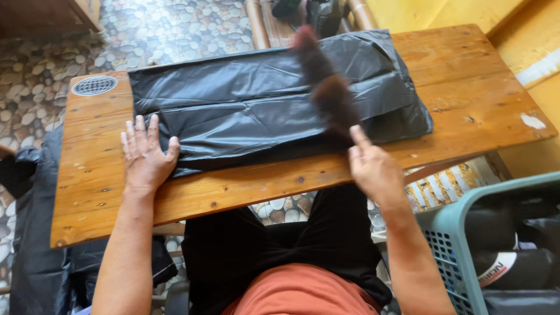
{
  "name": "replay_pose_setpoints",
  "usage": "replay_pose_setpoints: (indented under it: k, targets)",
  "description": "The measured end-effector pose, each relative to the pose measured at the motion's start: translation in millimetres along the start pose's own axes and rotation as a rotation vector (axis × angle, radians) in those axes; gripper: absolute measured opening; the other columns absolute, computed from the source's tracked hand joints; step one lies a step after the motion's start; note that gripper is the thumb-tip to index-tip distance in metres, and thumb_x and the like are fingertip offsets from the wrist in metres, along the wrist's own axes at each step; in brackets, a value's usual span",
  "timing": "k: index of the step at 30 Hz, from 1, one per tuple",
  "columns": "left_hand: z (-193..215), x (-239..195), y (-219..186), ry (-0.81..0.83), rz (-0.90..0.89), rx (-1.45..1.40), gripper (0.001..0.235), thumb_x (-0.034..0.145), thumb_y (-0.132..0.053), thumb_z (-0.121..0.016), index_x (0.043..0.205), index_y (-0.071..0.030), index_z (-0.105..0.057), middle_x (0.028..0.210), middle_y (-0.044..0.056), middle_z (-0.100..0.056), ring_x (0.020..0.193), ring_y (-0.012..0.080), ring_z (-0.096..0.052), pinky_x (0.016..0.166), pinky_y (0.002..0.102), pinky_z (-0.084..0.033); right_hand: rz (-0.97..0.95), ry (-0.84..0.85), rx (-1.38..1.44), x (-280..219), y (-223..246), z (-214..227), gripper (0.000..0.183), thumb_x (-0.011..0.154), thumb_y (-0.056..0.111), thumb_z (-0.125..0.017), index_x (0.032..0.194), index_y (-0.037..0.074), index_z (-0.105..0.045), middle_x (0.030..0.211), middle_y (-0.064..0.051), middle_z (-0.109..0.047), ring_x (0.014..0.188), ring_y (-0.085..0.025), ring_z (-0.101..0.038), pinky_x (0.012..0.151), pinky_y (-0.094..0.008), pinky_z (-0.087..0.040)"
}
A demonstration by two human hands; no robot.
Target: The person places a black plastic sheet on a wooden table, smooths it, and folds it into a compact bundle. They use a brush to sweep the sheet during folding and then fold the ends to create a neat package.
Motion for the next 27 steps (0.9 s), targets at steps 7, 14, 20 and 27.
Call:
replay_pose_setpoints:
  k: [7,14,20,27]
  targets:
    - [-7.9,-0.1,8.5,0.054,0.020,-0.021,0.076,0.099,-0.051,-0.053,0.160,-0.005,-0.051,0.160,0.033,-0.045,0.148,0.0546,-0.036,0.121,0.063,-0.023,-0.341,-0.239,-0.006,-0.4,-125.3,5.0,0.059,0.109,0.035,-0.039,0.162,0.009,-0.043,0.094,-0.035,-0.072,0.091,-0.052,-0.072,0.080,-0.059,-0.055]
    - [-4.9,0.8,7.5,0.126,0.053,-0.042,0.077,0.100,-0.051,-0.050,0.162,-0.007,-0.045,0.163,0.031,-0.039,0.151,0.0512,-0.030,0.124,0.061,-0.020,0.275,-0.259,-0.321,-48.2,90.1,-10.6,0.044,0.099,0.025,-0.046,0.136,0.009,-0.065,0.122,-0.024,-0.072,0.072,-0.034,-0.073,0.058,-0.046,-0.061]
    - [-1.2,6.0,0.3,0.154,-0.004,-0.138,0.101,0.086,-0.058,-0.056,0.166,-0.009,-0.019,0.165,0.033,-0.026,0.150,0.0550,-0.021,0.122,0.065,-0.012,0.596,0.104,0.079,-71.5,161.4,-33.3,0.058,0.103,0.034,-0.051,0.159,0.023,-0.042,0.094,-0.010,-0.065,0.063,-0.039,-0.067,0.046,-0.054,-0.050]
    - [51.4,1.5,-49.4,-0.135,-0.375,-0.037,0.054,0.104,-0.030,-0.067,0.147,0.004,-0.065,0.155,0.031,-0.054,0.143,0.0462,-0.048,0.117,0.066,-0.029,-0.327,0.050,0.179,-11.8,-52.7,16.3,0.035,0.107,0.038,-0.031,0.138,0.023,-0.037,0.119,-0.023,-0.063,0.102,-0.049,-0.061,0.086,-0.059,-0.042]
Point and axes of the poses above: each hand's wrist, its own x-axis towards the middle knuckle, its own z-axis out of the back of the hand, y = z × x, the point moved 7 cm from there along x, towards the middle knuckle
